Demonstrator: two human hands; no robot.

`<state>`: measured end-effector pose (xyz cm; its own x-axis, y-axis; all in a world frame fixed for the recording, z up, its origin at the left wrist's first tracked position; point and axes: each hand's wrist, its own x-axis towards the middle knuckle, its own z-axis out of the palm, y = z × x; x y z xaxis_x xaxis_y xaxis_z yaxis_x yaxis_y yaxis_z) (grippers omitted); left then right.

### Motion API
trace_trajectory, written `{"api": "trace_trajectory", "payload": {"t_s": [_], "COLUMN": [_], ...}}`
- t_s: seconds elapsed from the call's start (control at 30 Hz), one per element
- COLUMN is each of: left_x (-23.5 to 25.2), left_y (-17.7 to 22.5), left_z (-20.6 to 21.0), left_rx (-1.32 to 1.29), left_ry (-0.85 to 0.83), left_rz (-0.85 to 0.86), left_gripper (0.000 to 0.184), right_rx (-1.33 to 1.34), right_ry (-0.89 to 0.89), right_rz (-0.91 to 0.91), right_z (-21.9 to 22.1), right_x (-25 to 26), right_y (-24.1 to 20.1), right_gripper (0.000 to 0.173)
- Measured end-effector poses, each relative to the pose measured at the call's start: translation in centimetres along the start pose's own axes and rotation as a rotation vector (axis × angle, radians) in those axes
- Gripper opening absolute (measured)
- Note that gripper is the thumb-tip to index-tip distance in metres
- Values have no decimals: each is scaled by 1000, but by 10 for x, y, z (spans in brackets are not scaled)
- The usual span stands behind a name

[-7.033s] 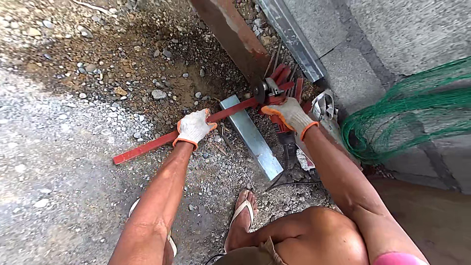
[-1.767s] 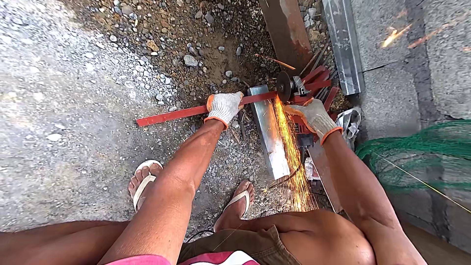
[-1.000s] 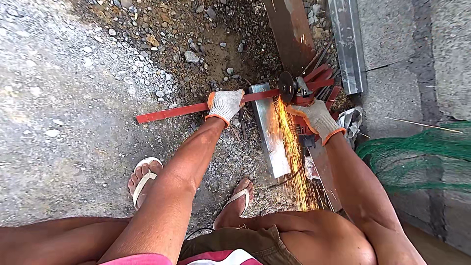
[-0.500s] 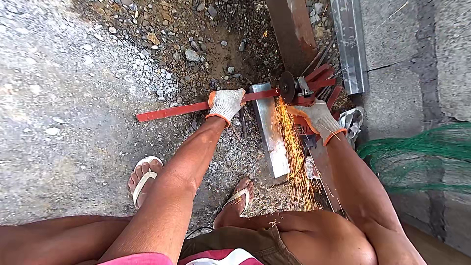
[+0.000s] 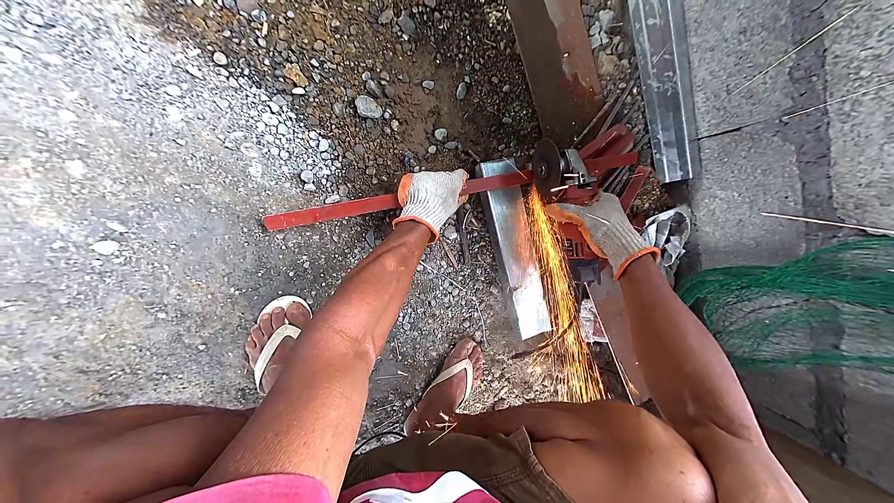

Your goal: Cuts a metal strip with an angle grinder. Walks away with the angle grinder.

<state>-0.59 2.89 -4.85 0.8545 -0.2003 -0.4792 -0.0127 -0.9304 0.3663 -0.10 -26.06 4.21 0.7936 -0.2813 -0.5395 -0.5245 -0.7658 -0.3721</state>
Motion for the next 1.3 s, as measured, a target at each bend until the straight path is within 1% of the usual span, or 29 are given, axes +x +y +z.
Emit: {"api": "trace_trajectory", "payload": {"t_s": [0.13, 0.23, 0.27, 0.43, 0.53, 0.7, 0.77, 0.83, 0.9, 0.93, 0.97, 1.0, 1.03, 1.07, 1.13, 1.17, 1.27, 1.3], "left_x": [1, 1, 1, 1, 1, 2, 4, 7, 9, 12, 14, 15, 15, 13, 12, 12, 7, 4], "left_y": [0, 0, 0, 0, -1, -2, -4, -6, -11, -12, -12, -10, -9, -7, -5, -5, -5, -6], "left_z": [0, -1, -2, -4, -4, -5, -6, -9, -6, -3, 0, 2, 4, 6, 8, 10, 4, 0], "left_rx": [-3, -9, -10, -24, -30, -35, -34, -42, -34, -16, 16, 59, 96, 109, 94, 89, 76, 74], "left_ry": [-4, -14, -13, -21, -23, -26, -32, -35, 2, 37, 78, 115, 150, 161, 157, 142, 67, 52], "left_rz": [0, -2, -2, -1, 5, 10, 17, 30, 73, 110, 145, 165, 178, 178, 132, 103, 86, 97], "left_gripper": [41, 40, 40, 41, 40, 42, 44, 47, 55, 67, 85, 97, 98, 90, 64, 59, 61, 58], "right_rx": [20, 3, -1, -42, -50, 20, 11, 126, 310, 352, 380, 388, 375, 353, 319, 305, 308, 298], "right_ry": [2, 20, 26, -31, -30, -47, -34, -31, -47, -37, -33, -29, -22, -18, -1, 6, 22, 24], "right_rz": [-28, 2, 5, -18, 2, -28, -33, -36, -21, -9, -4, -2, -2, 2, 2, 10, 6, -3], "right_z": [1, 2, 2, -5, -4, -1, -2, -4, -8, -12, -14, -16, -16, -16, -15, -14, -13, -15], "right_x": [2, 1, 0, -12, -12, -10, -9, -8, -10, -11, -12, -11, -12, -14, -15, -15, -11, -11], "right_y": [2, 0, -1, 8, 10, 14, 16, 17, 16, 15, 15, 15, 15, 14, 14, 15, 12, 11], "right_gripper": [64, 66, 64, 64, 64, 64, 67, 65, 64, 65, 67, 69, 69, 70, 73, 73, 70, 68]}}
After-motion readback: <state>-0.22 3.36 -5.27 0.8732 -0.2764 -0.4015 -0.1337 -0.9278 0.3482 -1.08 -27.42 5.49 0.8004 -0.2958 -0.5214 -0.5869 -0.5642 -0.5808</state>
